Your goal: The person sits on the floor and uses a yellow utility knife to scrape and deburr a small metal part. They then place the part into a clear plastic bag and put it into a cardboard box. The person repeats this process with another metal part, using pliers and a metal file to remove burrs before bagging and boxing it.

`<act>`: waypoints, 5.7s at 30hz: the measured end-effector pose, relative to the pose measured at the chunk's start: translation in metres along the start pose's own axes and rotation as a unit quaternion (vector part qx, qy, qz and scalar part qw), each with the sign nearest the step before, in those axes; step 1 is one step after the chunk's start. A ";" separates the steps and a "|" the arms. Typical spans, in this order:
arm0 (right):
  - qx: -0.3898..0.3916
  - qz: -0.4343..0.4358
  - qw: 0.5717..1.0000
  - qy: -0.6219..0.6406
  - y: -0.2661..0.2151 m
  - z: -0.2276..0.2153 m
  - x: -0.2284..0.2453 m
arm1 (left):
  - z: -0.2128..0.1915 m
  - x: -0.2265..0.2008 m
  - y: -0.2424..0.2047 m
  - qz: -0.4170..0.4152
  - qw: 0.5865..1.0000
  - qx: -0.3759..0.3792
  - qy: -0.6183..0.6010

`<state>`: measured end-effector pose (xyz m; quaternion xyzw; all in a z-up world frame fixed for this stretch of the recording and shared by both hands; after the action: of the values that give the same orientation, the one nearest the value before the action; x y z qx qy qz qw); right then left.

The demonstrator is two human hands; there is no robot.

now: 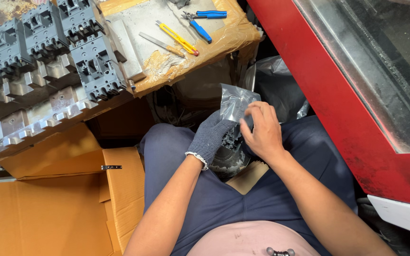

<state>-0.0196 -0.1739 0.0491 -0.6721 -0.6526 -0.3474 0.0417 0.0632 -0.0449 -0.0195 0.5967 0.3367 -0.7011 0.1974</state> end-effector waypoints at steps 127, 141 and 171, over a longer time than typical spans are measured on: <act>0.386 0.139 0.912 -0.023 -0.070 0.074 -0.092 | -0.265 0.354 -0.196 -0.354 0.799 -0.056 0.483; 0.420 0.126 0.895 -0.086 -0.065 0.093 -0.089 | -0.249 0.310 -0.235 -0.306 0.818 -0.159 0.460; 0.409 0.075 0.905 -0.086 -0.060 0.091 -0.063 | -0.308 0.403 -0.249 -0.508 0.792 -0.266 0.210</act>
<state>-0.0304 -0.1726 -0.0763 -0.6705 -0.6860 0.0134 0.2822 0.0269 0.3968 -0.3699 0.3960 0.7977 -0.4407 -0.1121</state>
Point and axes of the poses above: each hand's wrist, its own y-axis towards the middle knuckle, its own z-axis out of the palm, x = y × z, the point moved 8 cm from there along y, towards the middle knuckle, and after that the axes turned 10 degrees about x, right-handed, at the moved point
